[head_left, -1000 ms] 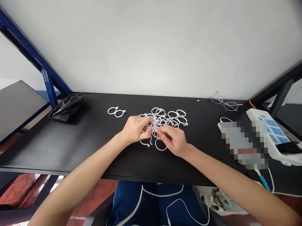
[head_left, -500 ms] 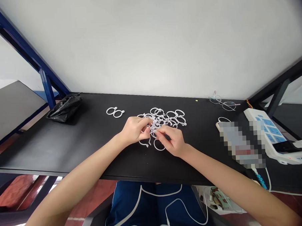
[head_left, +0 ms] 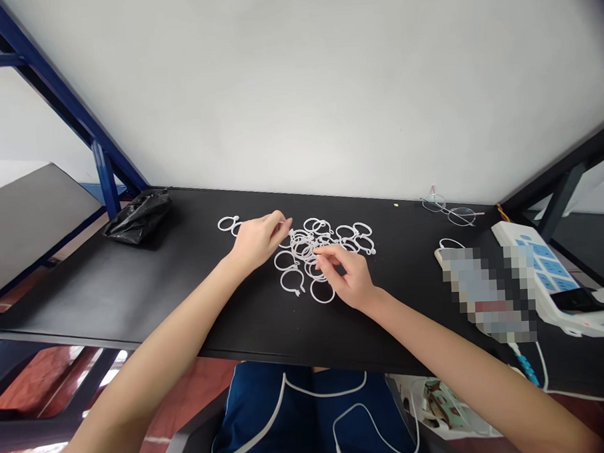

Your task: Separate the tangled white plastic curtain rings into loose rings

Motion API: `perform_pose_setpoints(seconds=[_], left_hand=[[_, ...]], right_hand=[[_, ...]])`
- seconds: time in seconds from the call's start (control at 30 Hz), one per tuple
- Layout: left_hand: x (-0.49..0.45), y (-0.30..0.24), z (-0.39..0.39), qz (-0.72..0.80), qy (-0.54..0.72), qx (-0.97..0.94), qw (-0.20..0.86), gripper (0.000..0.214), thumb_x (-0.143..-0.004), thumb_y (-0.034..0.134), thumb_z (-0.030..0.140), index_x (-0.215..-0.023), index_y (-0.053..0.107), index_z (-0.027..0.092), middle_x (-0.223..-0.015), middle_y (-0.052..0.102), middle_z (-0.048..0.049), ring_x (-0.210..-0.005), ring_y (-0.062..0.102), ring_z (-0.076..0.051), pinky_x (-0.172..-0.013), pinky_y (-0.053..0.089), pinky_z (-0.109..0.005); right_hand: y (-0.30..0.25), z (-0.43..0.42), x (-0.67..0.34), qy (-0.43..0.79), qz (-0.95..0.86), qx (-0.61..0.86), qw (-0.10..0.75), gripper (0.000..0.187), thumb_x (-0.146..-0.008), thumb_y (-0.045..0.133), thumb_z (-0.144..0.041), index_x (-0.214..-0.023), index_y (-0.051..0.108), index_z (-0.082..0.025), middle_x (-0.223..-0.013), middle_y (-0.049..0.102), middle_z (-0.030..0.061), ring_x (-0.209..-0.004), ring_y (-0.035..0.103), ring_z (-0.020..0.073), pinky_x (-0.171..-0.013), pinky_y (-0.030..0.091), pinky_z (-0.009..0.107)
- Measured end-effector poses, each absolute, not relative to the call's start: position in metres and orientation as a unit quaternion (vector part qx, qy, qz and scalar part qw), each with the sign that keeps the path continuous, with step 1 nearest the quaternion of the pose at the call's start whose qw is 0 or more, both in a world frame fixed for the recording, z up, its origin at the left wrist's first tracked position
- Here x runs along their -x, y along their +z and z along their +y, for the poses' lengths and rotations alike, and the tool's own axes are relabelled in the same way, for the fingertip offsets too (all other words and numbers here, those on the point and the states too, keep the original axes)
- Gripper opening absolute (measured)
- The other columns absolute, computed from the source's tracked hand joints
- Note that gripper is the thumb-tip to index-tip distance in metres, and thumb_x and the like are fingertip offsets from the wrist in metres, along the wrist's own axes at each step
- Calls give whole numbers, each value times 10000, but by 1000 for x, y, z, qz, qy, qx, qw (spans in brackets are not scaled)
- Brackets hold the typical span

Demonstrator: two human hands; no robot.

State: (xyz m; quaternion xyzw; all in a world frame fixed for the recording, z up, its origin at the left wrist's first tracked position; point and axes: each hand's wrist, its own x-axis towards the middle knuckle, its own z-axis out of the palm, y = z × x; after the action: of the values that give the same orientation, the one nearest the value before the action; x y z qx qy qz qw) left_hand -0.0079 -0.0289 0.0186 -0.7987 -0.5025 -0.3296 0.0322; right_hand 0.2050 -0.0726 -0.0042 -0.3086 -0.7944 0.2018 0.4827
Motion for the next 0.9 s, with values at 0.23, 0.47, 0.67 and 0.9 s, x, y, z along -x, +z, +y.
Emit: perform_pose_setpoints(seconds=[0.23, 0.47, 0.67, 0.9], left_hand=[[29, 23, -13, -669, -199, 716, 8, 325, -949, 345, 362, -793, 569, 184, -697, 659, -44, -643, 617, -197, -547, 297, -256], [20, 19, -17, -686, -143, 712, 29, 282, -828, 418, 297, -634, 584, 177, -646, 650, -76, -662, 625, -229, -554, 315, -276], [21, 19, -17, -685, -145, 713, 30, 286, -822, 413, 293, -641, 605, 183, -650, 656, -76, -664, 628, -228, -560, 334, -279], [35, 21, -10, -719, -121, 684, 30, 291, -839, 414, 328, -727, 645, 192, -721, 677, -86, -712, 642, -257, -564, 357, -284]], right_hand=[[-5, -74, -204, 176, -816, 277, 476, 124, -922, 500, -162, -964, 611, -197, -694, 624, -12, -533, 563, 91, -513, 459, 212], [-2, -72, -205, 181, -818, 297, 458, 129, -924, 494, -180, -940, 622, -194, -703, 633, -5, -517, 547, 90, -506, 454, 219], [-2, -72, -204, 177, -822, 295, 455, 140, -922, 489, -180, -927, 628, -193, -705, 634, -4, -499, 515, 85, -502, 438, 220], [-4, -72, -205, 190, -827, 289, 444, 136, -922, 487, -165, -931, 619, -193, -710, 630, -4, -508, 516, 82, -509, 438, 212]])
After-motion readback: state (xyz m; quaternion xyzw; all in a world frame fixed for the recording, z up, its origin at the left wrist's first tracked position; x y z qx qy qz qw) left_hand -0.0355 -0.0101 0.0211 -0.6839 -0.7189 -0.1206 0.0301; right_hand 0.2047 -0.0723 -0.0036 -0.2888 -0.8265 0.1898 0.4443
